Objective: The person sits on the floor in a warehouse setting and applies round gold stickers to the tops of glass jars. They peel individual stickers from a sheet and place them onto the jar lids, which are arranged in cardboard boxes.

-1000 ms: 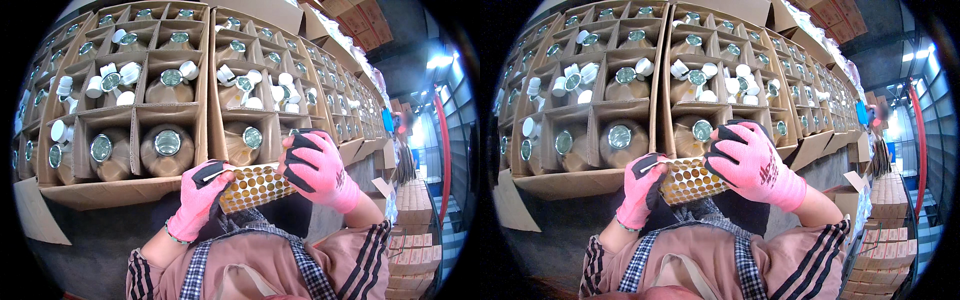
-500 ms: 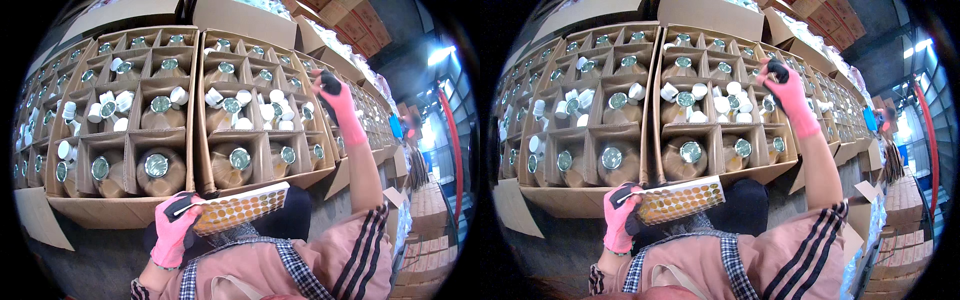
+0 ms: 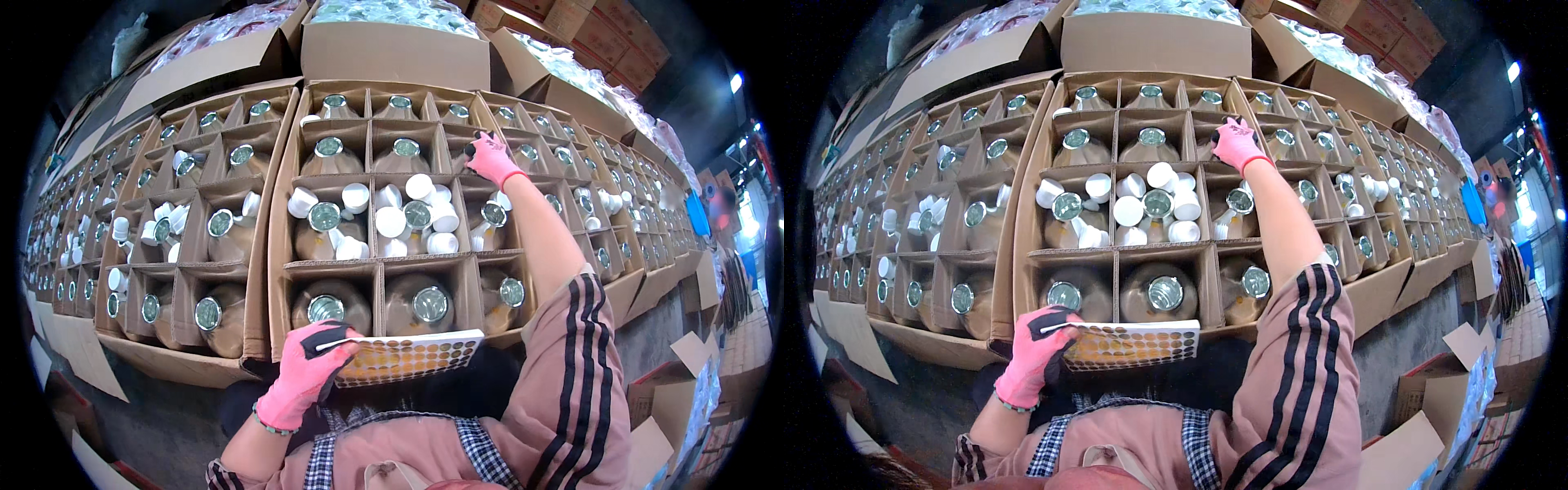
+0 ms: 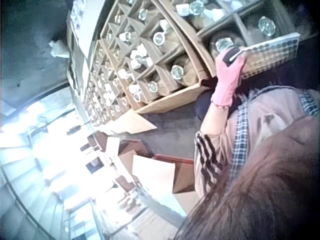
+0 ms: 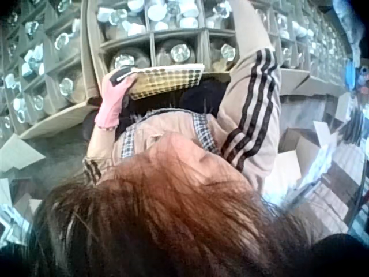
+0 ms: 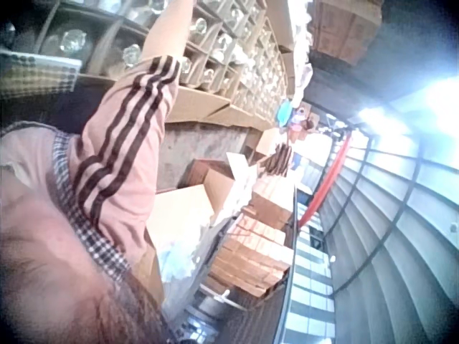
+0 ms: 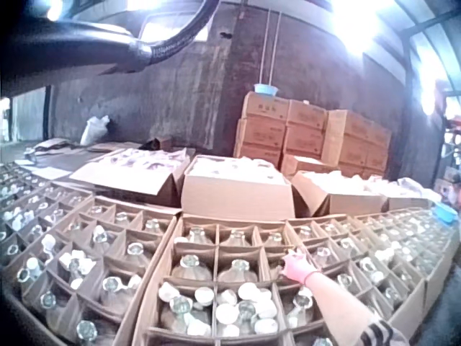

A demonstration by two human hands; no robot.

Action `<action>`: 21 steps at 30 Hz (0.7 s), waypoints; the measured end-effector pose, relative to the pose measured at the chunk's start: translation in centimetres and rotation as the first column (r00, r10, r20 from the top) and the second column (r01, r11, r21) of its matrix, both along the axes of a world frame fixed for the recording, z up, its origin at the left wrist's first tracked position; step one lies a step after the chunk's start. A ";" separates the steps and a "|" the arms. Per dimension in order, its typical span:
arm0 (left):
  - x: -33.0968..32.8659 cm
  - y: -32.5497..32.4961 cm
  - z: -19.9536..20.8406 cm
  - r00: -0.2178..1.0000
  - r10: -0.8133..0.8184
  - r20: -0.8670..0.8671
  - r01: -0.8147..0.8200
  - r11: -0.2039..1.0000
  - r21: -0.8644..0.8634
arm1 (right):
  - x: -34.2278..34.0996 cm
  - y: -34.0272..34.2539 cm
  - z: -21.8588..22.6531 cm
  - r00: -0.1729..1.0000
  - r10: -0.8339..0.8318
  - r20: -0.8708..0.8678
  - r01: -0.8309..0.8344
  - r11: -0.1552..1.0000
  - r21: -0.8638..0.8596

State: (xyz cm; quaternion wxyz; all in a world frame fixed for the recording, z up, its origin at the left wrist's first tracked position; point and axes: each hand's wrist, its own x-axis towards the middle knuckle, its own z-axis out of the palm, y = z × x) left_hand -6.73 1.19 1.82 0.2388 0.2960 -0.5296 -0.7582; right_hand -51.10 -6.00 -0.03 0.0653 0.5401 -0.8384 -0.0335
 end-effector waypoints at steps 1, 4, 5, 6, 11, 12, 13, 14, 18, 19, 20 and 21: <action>-1.1 -0.4 0.3 0.999 -0.033 0.024 0.034 0.999 -0.008 | -0.8 -0.2 -0.4 0.998 0.038 -0.044 -0.037 0.999 0.022; -3.1 -1.5 0.7 0.999 -0.033 -0.034 0.031 0.998 -0.049 | -1.2 -1.0 -0.2 0.999 -0.014 0.047 0.008 0.991 0.134; -3.3 -1.7 0.6 0.999 -0.018 -0.041 0.016 0.999 -0.051 | -0.9 -1.4 0.1 0.998 -0.012 0.056 0.000 0.977 0.213; -3.1 -1.8 0.0 0.999 -0.034 -0.024 0.033 0.998 -0.052 | -0.7 -1.4 0.2 0.999 0.049 -0.020 -0.043 0.970 0.239; -1.6 -2.8 -1.7 0.992 -0.101 -0.079 0.094 0.991 -0.091 | 0.4 -1.4 0.3 0.942 0.225 -0.250 -0.118 0.917 0.381; -1.7 -2.8 -1.6 0.991 -0.088 -0.104 0.083 0.995 -0.050 | 0.3 -1.2 0.6 0.931 0.240 -0.274 -0.121 0.913 0.390; -1.8 -2.9 -1.2 0.993 -0.080 -0.082 0.079 0.997 -0.010 | 0.3 -0.9 0.7 0.935 0.240 -0.261 -0.144 0.929 0.340; -1.9 -3.0 -0.9 0.993 -0.087 -0.079 0.088 0.996 0.012 | 0.3 -0.9 0.7 0.931 0.241 -0.274 -0.144 0.932 0.332; -2.0 -3.2 -0.9 0.993 -0.084 -0.078 0.084 0.996 0.002 | 0.7 -0.8 0.7 0.915 0.231 -0.330 -0.157 0.959 0.234; -2.2 -3.1 -0.7 0.995 -0.061 -0.077 0.063 0.998 0.017 | 0.6 -0.5 0.6 0.917 0.207 -0.342 -0.158 0.974 0.164; -2.3 -3.1 -0.6 0.996 -0.040 -0.078 0.043 0.999 0.033 | 0.4 -0.1 0.7 0.917 0.181 -0.356 -0.158 0.983 0.093; -2.1 -3.1 -0.8 0.995 -0.036 -0.093 0.043 0.997 0.068 | 0.8 -0.1 1.6 0.947 0.110 -0.302 -0.125 0.992 -0.029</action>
